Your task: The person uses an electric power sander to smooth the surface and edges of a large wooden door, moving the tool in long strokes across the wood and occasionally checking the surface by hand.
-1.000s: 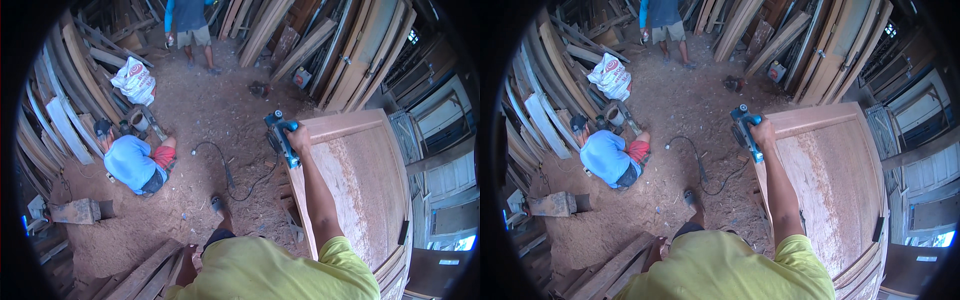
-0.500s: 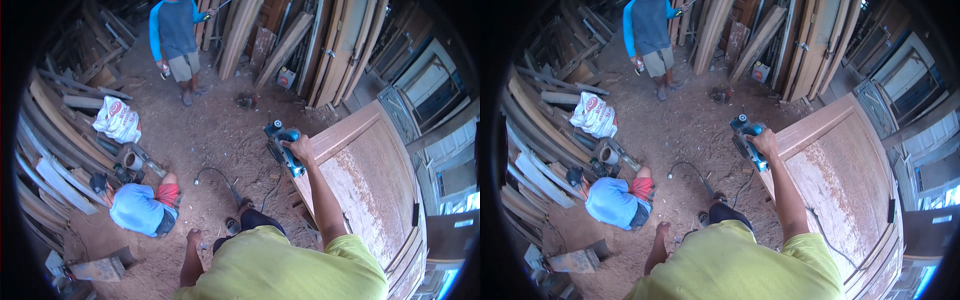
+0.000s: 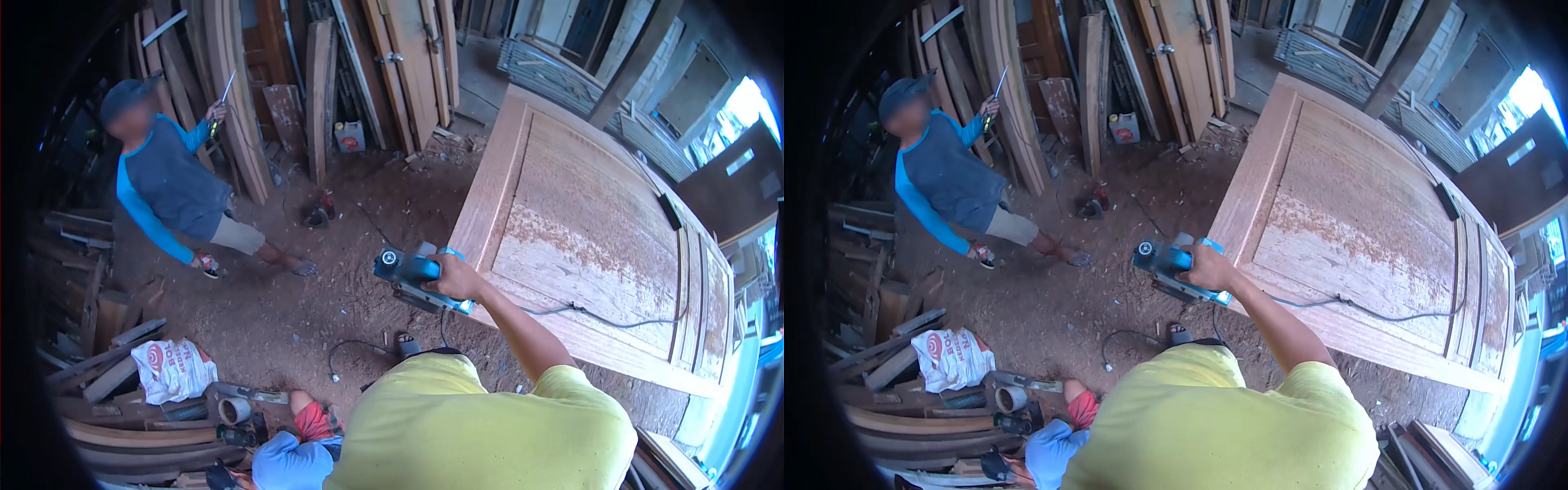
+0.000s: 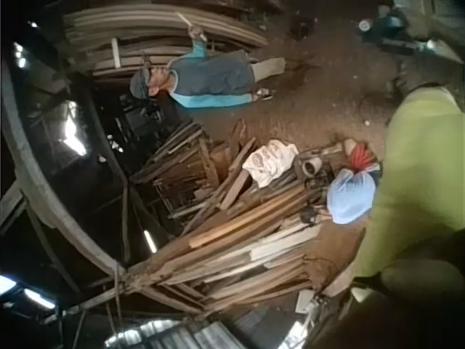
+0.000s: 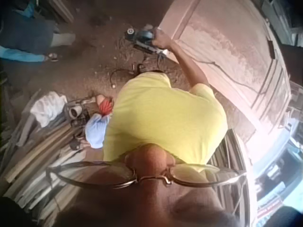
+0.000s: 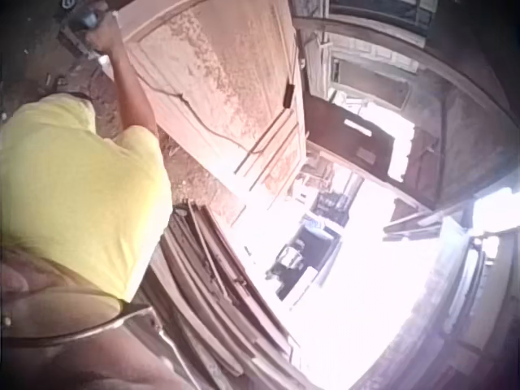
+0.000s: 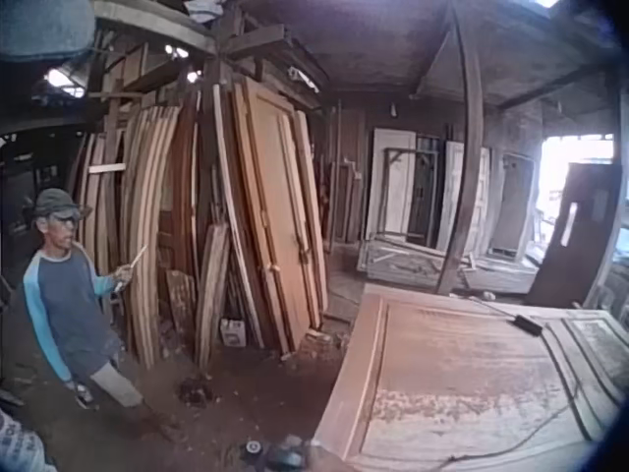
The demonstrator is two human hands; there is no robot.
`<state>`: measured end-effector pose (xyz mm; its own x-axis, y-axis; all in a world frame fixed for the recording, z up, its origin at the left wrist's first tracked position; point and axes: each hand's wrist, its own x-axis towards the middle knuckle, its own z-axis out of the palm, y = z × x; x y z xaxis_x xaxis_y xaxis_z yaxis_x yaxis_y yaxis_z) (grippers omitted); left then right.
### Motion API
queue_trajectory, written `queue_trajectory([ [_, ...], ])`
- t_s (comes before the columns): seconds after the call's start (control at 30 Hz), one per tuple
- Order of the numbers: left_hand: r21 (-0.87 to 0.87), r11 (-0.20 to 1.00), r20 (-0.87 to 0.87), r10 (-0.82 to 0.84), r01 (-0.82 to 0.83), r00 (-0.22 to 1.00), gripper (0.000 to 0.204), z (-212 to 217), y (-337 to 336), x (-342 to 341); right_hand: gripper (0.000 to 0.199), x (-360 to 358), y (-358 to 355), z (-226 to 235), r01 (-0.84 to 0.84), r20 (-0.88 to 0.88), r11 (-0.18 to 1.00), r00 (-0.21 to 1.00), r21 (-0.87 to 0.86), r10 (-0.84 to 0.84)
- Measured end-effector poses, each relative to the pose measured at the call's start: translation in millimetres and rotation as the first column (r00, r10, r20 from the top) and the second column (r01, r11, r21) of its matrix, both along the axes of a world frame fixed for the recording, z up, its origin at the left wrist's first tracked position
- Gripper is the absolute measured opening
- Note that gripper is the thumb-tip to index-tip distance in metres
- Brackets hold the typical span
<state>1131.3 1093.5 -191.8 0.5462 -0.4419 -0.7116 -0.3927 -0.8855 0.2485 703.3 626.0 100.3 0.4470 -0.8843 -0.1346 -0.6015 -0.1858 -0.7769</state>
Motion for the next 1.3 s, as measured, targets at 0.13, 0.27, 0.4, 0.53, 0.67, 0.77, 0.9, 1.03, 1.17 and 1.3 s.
queue_trajectory([
  [0.13,-0.087,0.993,-0.018,-0.076,0.074,0.997,0.038,7.4,-79.6,58.1,0.059,11.3,8.5,-1.6,0.167,-0.059,0.983,0.985,0.077,-0.162],
  [0.27,-0.151,0.969,-0.069,-0.209,0.197,0.975,0.038,6.3,-172.9,96.3,0.043,27.2,31.9,19.0,0.509,0.113,0.860,0.854,0.025,-0.508],
  [0.4,-0.195,0.917,-0.134,-0.377,0.348,0.917,0.037,0.2,-251.6,137.4,0.013,43.5,66.9,60.2,0.673,0.486,0.574,0.348,0.466,-0.802],
  [0.53,-0.221,0.820,-0.188,-0.568,0.529,0.801,0.037,3.9,-324.5,174.8,0.013,86.6,101.0,114.4,0.769,0.721,0.347,-0.202,0.536,-0.663],
  [0.67,-0.226,0.700,-0.210,-0.715,0.678,0.667,0.037,6.7,-395.3,210.0,0.024,134.9,125.1,155.2,0.886,0.869,0.107,-0.409,0.452,-0.279],
  [0.77,-0.222,0.619,-0.210,-0.785,0.753,0.583,0.037,4.5,-437.3,234.8,0.032,155.1,145.9,165.2,0.901,0.914,-0.184,-0.405,0.392,-0.037],
  [0.9,-0.212,0.528,-0.211,-0.847,0.823,0.489,0.036,2.4,-480.3,258.7,0.037,162.3,197.5,166.8,0.812,0.908,-0.434,-0.419,0.389,0.029],
  [1.03,-0.191,0.482,-0.228,-0.869,0.855,0.439,0.036,3.5,-506.7,273.9,0.041,182.1,249.7,166.4,0.642,0.853,-0.608,-0.510,0.466,0.115],
  [1.17,-0.184,0.448,-0.273,-0.878,0.875,0.392,0.036,7.8,-525.3,278.4,0.040,197.5,279.0,164.3,0.569,0.825,-0.639,-0.528,0.519,0.200],
  [1.3,-0.237,0.483,-0.387,-0.843,0.843,0.374,0.036,12.1,-550.5,261.2,0.023,201.4,277.4,162.3,0.543,0.827,-0.662,-0.517,0.517,0.221],
])
